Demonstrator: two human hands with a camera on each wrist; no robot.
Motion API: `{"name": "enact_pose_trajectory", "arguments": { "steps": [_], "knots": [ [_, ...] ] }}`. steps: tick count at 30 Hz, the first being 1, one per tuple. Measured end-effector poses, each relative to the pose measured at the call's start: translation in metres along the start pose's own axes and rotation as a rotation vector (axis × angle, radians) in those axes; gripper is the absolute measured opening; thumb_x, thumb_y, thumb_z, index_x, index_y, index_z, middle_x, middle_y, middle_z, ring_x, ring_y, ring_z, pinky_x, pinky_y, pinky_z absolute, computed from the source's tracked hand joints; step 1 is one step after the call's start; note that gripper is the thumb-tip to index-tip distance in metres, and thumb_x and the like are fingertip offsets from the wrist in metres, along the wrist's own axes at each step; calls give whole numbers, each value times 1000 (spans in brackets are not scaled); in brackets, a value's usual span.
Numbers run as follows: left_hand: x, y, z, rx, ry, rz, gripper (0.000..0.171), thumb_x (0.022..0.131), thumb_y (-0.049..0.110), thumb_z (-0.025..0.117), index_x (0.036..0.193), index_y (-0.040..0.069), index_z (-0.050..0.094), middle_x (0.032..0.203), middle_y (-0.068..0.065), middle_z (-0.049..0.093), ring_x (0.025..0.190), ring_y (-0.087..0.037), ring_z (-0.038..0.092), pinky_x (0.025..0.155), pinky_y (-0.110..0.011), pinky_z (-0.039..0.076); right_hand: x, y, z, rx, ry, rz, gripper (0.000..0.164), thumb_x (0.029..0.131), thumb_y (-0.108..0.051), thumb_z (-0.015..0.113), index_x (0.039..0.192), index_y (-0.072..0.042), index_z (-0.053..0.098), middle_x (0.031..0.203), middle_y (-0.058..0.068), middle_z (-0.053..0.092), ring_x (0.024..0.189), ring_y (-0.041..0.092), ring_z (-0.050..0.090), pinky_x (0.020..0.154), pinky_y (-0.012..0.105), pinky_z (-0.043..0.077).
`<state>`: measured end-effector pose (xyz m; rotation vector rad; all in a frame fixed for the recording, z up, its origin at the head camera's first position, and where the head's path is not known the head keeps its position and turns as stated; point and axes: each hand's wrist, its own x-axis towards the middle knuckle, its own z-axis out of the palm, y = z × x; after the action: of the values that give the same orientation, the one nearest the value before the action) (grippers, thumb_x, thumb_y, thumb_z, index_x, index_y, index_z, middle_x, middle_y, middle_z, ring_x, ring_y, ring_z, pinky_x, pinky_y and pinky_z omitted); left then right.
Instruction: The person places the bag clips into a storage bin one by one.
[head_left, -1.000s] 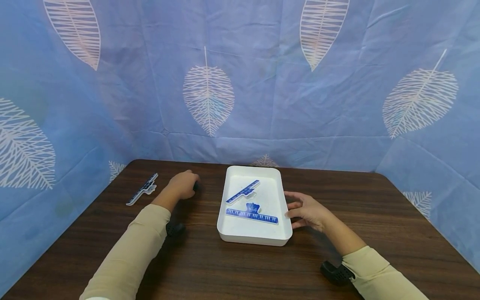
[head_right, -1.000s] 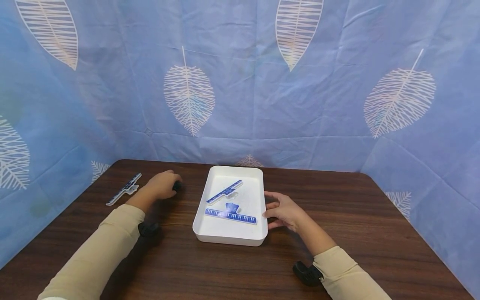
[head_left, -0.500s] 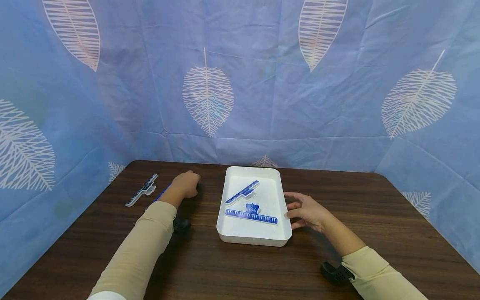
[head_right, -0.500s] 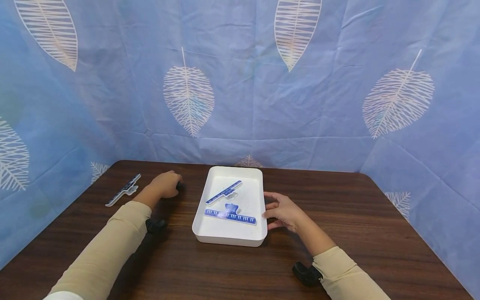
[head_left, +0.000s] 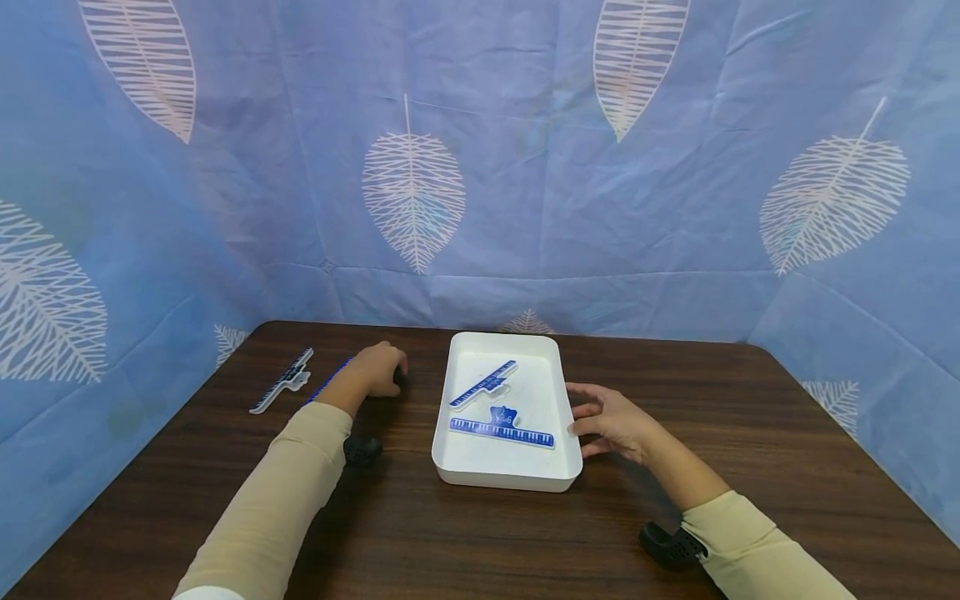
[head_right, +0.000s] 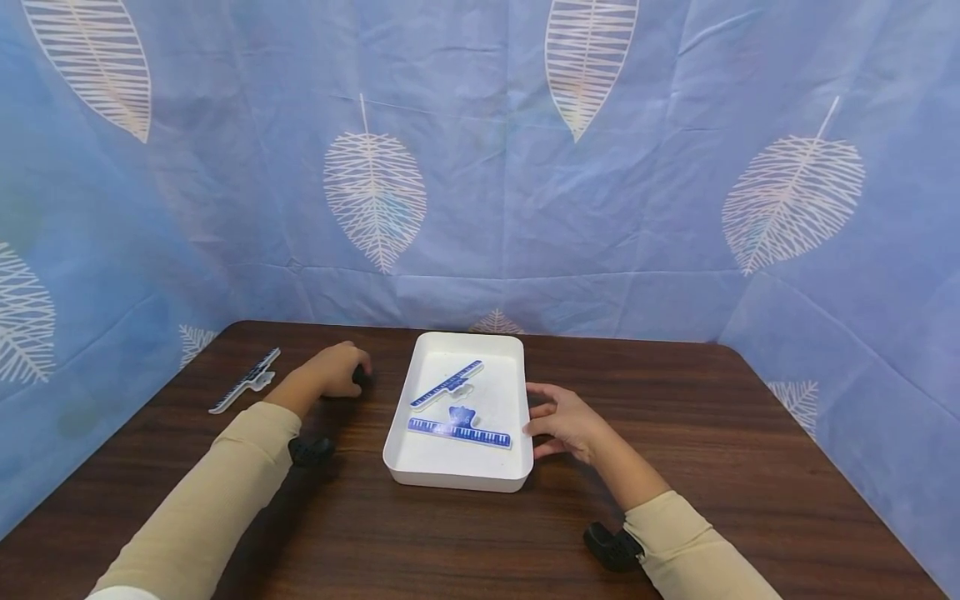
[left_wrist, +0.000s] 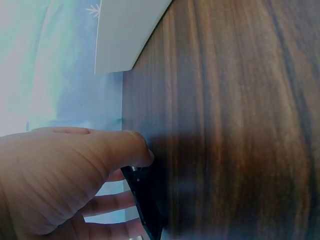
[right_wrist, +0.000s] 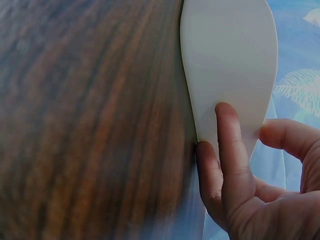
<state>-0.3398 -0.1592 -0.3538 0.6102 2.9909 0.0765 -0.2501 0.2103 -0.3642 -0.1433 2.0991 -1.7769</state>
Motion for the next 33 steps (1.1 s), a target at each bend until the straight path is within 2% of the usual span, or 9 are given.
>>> {"name": "enact_pose_trajectory", "arguments": {
  "steps": [8, 20, 33],
  "knots": [
    [-3, 2, -4, -21, 32, 51, 26, 73, 15, 69, 98, 11, 63, 103, -9, 53, 94, -25, 51, 77, -39, 43, 0, -1, 0, 11, -11, 5, 77, 76, 4, 62, 140, -9, 21, 119, 28, 45, 88, 34, 60, 65, 46, 49],
    [-8, 12, -14, -29, 68, 80, 26, 70, 15, 70, 95, 12, 64, 98, -5, 54, 90, -21, 49, 79, -37, 43, 0, -1, -1, 12, -10, 5, 77, 76, 3, 63, 140, -9, 21, 119, 28, 45, 89, 34, 60, 66, 46, 49],
    [-24, 24, -24, -46, 100, 127, 27, 68, 13, 72, 94, 14, 65, 96, -3, 52, 85, -19, 48, 76, -36, 44, -2, -3, -1, 12, -33, -7, 77, 76, 4, 62, 139, -7, 20, 119, 30, 43, 88, 35, 59, 65, 45, 50]
  ]
}}
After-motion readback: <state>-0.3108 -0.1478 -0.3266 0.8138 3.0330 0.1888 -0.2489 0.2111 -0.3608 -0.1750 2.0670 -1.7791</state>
